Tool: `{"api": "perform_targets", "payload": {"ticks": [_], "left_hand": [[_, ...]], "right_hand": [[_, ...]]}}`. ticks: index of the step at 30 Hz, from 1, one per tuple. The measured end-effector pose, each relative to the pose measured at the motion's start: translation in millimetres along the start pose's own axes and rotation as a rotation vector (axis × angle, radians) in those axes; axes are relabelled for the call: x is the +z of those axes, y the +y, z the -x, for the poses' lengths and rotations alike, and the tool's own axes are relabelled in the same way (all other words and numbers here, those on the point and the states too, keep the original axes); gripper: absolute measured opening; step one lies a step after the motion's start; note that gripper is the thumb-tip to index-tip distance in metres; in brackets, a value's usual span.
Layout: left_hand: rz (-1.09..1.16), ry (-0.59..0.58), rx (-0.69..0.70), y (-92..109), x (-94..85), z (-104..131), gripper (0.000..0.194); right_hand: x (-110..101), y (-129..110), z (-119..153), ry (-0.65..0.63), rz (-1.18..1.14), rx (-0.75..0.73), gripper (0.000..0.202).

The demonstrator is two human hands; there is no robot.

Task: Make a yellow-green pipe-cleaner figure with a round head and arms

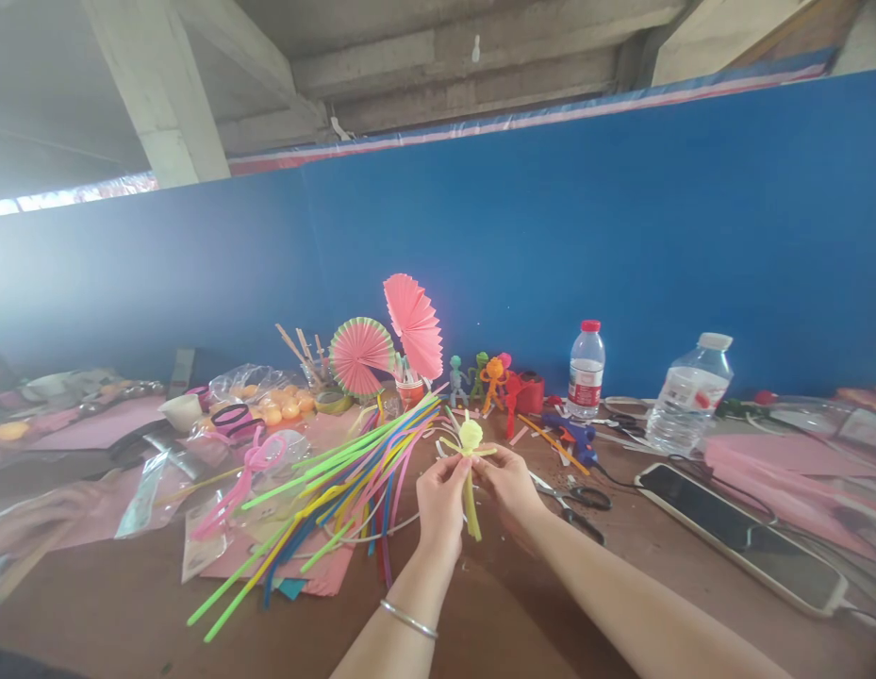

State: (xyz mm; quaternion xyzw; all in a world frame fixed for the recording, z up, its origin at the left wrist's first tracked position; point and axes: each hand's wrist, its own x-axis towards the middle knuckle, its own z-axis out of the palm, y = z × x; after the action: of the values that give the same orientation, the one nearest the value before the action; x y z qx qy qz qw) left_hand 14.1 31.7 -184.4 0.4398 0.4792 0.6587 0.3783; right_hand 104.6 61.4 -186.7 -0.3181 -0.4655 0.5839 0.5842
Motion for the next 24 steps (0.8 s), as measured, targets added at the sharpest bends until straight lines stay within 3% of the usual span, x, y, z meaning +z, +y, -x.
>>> {"api": "perform_targets", "payload": {"ticks": [8, 14, 20, 24], "left_hand": [[0.012, 0.017, -0.01, -5, -2.2, -3, 0.026], [0.061, 0.032, -0.032, -6, 1.2, -3, 0.027], [0.11, 0.093, -0.063, -12, -2.5, -10, 0.031], [0.119, 0.123, -0.063, -12, -6.5, -12, 0.028]], "right_hand": [[-11, -4, -8, 0.116, 0.489, -0.246, 0.041], [-23, -13, -9, 0.078, 0.774, -0.427, 0.01], [-26, -12, -9, -0.138, 0.788, -0.401, 0.013], [-24, -12, -9, -0.182, 0.699, -0.327, 0.012]]}}
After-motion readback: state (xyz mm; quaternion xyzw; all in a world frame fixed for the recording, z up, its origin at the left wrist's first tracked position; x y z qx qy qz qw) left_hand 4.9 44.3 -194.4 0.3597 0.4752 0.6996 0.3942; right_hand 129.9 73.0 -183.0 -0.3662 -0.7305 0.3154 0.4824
